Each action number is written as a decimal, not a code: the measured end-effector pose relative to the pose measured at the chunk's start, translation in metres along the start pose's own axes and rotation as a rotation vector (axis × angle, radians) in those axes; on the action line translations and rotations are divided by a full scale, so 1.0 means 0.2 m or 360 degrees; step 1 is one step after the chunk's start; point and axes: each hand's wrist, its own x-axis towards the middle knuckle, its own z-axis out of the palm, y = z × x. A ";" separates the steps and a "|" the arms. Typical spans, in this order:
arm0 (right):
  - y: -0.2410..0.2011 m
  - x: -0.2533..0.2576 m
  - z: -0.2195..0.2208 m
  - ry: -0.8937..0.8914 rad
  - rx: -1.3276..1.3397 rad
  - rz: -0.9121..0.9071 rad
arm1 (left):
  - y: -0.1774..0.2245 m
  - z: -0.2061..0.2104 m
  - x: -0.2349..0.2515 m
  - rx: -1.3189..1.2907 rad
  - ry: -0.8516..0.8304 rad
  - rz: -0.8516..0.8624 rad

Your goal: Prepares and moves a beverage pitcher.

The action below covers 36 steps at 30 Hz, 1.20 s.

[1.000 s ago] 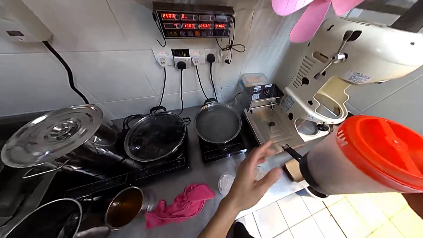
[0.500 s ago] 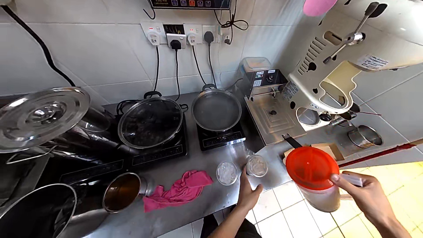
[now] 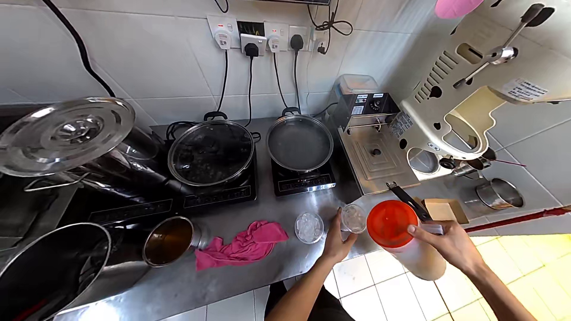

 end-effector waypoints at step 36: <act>-0.18 0.23 0.04 -0.0258 -0.0542 0.0087 | 0.04 -0.06 0.05 0.0030 -0.0145 0.0011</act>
